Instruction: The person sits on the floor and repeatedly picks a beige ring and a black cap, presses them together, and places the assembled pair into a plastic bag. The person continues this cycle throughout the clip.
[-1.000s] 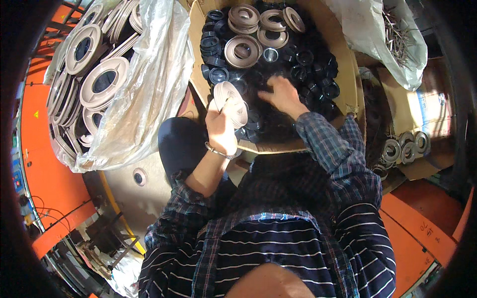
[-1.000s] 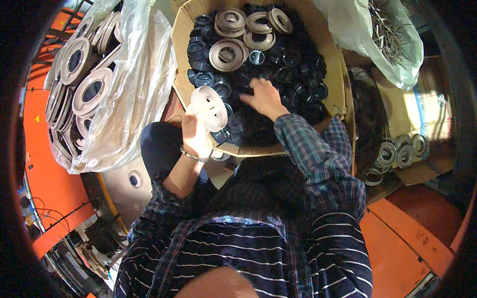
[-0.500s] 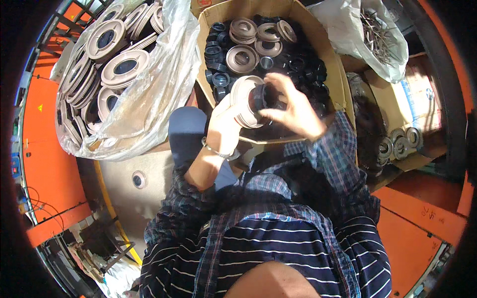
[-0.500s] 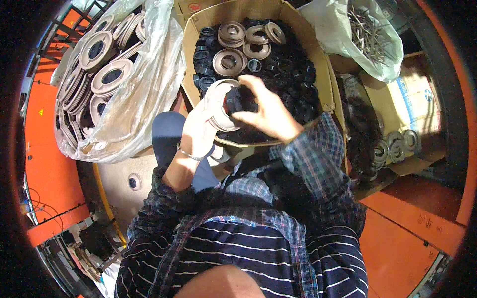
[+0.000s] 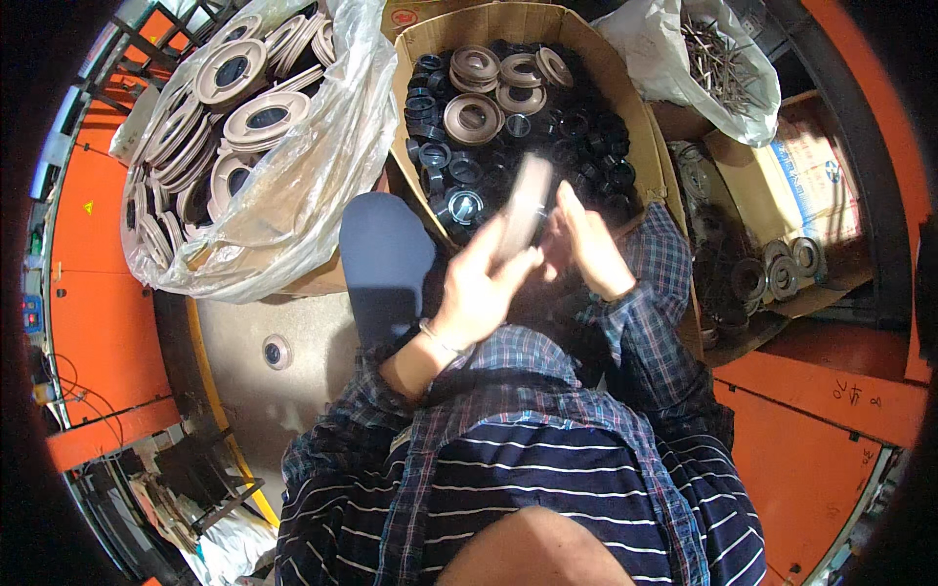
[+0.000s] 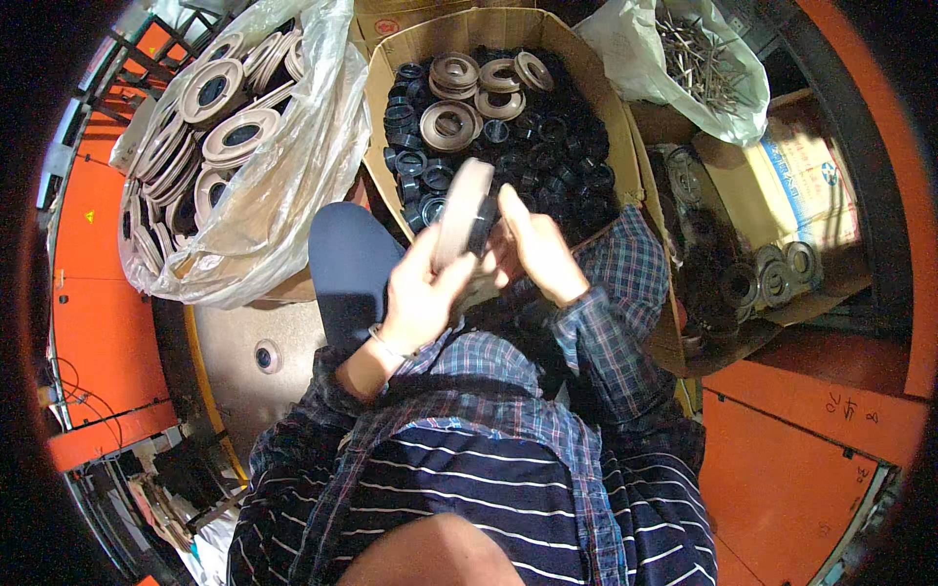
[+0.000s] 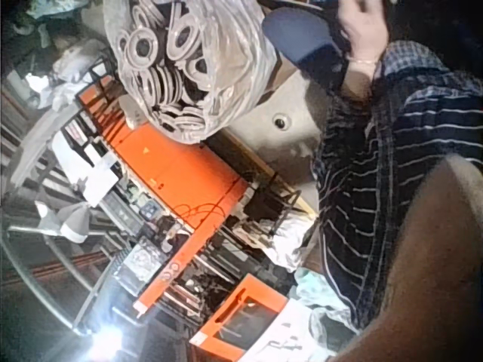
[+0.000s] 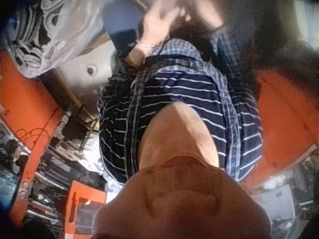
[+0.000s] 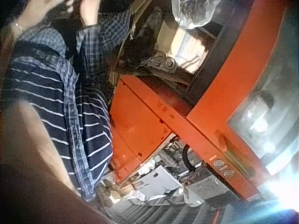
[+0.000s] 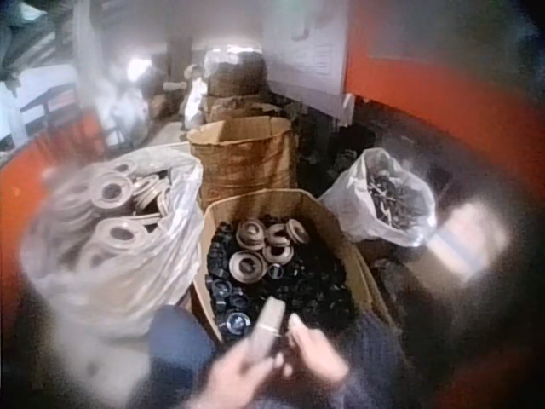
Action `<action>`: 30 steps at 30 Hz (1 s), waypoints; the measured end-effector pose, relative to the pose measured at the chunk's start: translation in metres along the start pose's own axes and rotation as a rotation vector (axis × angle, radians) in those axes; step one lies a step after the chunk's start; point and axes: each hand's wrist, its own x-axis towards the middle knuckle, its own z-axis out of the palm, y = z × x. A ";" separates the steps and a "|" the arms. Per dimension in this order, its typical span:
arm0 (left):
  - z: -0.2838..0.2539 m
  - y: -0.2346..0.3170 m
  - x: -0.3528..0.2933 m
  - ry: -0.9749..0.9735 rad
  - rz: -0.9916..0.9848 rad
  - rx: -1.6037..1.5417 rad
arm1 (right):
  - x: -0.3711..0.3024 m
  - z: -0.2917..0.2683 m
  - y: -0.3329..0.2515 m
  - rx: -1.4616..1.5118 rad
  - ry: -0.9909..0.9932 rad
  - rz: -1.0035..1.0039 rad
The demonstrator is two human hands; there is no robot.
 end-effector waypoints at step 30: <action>-0.011 -0.005 -0.013 0.005 -0.039 -0.134 | -0.009 0.004 0.034 -0.211 0.036 -0.205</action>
